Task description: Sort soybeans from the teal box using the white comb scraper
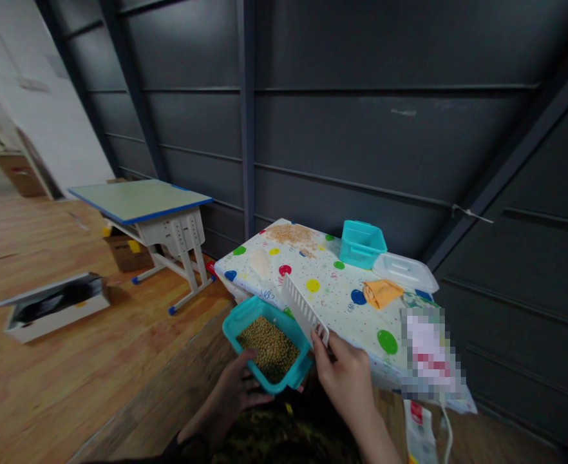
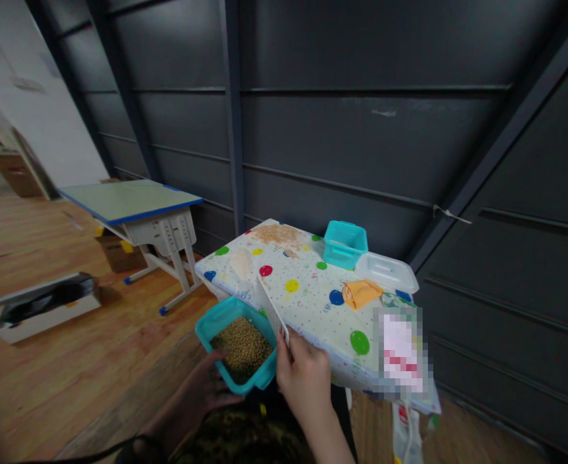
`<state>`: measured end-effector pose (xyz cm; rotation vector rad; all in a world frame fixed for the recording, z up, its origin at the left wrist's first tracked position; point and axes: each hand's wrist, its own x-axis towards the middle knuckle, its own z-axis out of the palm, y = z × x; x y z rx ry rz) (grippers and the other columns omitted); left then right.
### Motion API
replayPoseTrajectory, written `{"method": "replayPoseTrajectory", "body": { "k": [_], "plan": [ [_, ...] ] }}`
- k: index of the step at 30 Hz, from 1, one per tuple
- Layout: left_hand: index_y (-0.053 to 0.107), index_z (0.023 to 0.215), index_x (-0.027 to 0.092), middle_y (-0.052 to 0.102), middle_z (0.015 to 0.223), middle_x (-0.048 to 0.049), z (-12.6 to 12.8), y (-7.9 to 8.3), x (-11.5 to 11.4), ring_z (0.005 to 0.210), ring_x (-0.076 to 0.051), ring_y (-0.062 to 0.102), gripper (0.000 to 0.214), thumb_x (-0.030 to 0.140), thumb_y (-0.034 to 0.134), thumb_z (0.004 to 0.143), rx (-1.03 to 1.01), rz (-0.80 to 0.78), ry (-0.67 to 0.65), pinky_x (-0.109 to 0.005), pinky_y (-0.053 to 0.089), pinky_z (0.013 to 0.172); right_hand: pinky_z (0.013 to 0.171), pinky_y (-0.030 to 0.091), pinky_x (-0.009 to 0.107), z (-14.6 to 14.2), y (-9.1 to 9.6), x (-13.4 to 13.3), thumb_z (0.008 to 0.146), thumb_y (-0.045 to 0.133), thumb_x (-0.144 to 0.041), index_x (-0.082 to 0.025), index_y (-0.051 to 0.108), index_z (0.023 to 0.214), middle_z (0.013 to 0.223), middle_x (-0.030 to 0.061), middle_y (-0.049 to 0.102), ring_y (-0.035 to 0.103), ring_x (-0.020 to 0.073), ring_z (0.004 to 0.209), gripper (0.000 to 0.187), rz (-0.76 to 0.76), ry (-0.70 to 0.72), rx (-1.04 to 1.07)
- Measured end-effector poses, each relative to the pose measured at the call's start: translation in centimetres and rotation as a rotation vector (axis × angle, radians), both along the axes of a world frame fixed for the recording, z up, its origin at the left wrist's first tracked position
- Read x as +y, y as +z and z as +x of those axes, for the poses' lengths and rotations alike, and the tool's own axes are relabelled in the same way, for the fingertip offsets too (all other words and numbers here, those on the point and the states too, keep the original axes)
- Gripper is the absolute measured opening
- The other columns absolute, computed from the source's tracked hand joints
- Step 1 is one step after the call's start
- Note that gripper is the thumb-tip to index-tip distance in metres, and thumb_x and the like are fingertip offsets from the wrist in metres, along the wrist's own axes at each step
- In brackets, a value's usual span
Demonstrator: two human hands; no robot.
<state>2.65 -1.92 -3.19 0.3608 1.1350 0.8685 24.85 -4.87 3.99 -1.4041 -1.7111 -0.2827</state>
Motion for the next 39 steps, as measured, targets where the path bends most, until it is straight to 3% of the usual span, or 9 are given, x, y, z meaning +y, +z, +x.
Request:
{"method": "replayPoseTrajectory", "body": {
  "k": [5, 9, 16, 21, 25, 31, 35, 39],
  "plan": [
    [0.058, 0.126, 0.014, 0.078, 0.101, -0.0146, -0.1, 0.3, 0.1, 0.094, -0.038, 0.081, 0.038, 0.041, 0.063, 0.100, 0.031, -0.036, -0.010, -0.067, 0.066, 0.099, 0.054, 0.048, 0.026, 1.1, -0.3, 3.7, 0.116, 0.046, -0.036, -0.015, 0.086, 0.103, 0.071, 0.0085, 0.080, 0.075, 0.0196, 0.055, 0.047, 0.035, -0.097, -0.056],
    [0.059, 0.125, 0.014, 0.079, 0.105, -0.0178, 0.0, 0.5, 0.4, 0.095, -0.039, 0.081, 0.037, 0.041, 0.063, 0.100, 0.023, -0.055, -0.003, -0.067, 0.066, 0.099, 0.056, 0.047, 0.026, 1.0, -0.7, 5.3, 0.113, 0.047, -0.029, -0.016, 0.086, 0.108, 0.076, 0.0095, 0.083, 0.078, 0.0210, 0.060, 0.042, -0.014, -0.127, -0.126],
    [0.059, 0.131, 0.012, 0.080, 0.111, -0.0223, -0.2, 0.6, 0.4, 0.091, -0.038, 0.080, 0.042, 0.040, 0.062, 0.100, 0.016, -0.051, 0.011, -0.067, 0.067, 0.096, 0.057, 0.049, 0.026, 0.3, 0.4, 2.4, 0.111, 0.050, -0.023, -0.022, 0.086, 0.111, 0.084, 0.0054, 0.086, 0.081, 0.0198, 0.065, 0.035, -0.042, -0.013, -0.157],
    [0.058, 0.131, 0.013, 0.078, 0.110, -0.0195, -0.1, 0.3, 0.7, 0.089, -0.037, 0.080, 0.040, 0.037, 0.062, 0.100, 0.028, -0.071, 0.021, -0.067, 0.067, 0.096, 0.059, 0.053, 0.025, -0.6, 0.7, -0.4, 0.114, 0.047, -0.024, -0.019, 0.084, 0.110, 0.082, 0.0054, 0.085, 0.080, 0.0189, 0.063, 0.037, 0.006, 0.065, -0.119],
    [0.055, 0.134, 0.014, 0.077, 0.110, -0.0184, 0.0, 0.3, 0.7, 0.092, -0.038, 0.080, 0.043, 0.036, 0.063, 0.098, 0.054, -0.097, 0.042, -0.067, 0.067, 0.094, 0.059, 0.053, 0.025, -0.7, 0.3, -0.6, 0.116, 0.048, -0.028, -0.017, 0.083, 0.106, 0.077, 0.0063, 0.083, 0.080, 0.0192, 0.061, 0.038, 0.041, 0.065, -0.078],
    [0.051, 0.139, 0.017, 0.077, 0.100, -0.0141, 0.0, 0.9, 0.3, 0.087, -0.036, 0.081, 0.044, 0.035, 0.059, 0.100, 0.065, -0.052, 0.030, -0.056, 0.071, 0.081, 0.057, 0.048, 0.024, -0.1, -0.9, 3.7, 0.118, 0.042, -0.037, -0.016, 0.084, 0.103, 0.074, 0.0093, 0.082, 0.076, 0.0187, 0.059, 0.049, 0.035, -0.080, -0.053],
    [0.048, 0.142, 0.017, 0.076, 0.093, -0.0114, 0.1, 1.5, 0.5, 0.080, -0.033, 0.080, 0.042, 0.031, 0.054, 0.103, 0.086, -0.077, 0.023, -0.051, 0.071, 0.072, 0.059, 0.045, 0.025, -0.2, -0.4, 7.4, 0.113, 0.045, -0.033, -0.016, 0.084, 0.108, 0.079, 0.0113, 0.083, 0.078, 0.0207, 0.067, 0.043, -0.116, -0.176, -0.084],
    [0.054, 0.132, 0.016, 0.078, 0.098, -0.0139, 0.2, 1.5, 0.9, 0.081, -0.031, 0.080, 0.034, 0.036, 0.054, 0.104, 0.092, -0.094, 0.015, -0.051, 0.072, 0.075, 0.060, 0.044, 0.027, -0.5, 0.8, 9.1, 0.107, 0.056, -0.028, -0.019, 0.085, 0.113, 0.084, 0.0108, 0.085, 0.080, 0.0227, 0.071, 0.030, -0.294, -0.200, -0.166]
  ]
}}
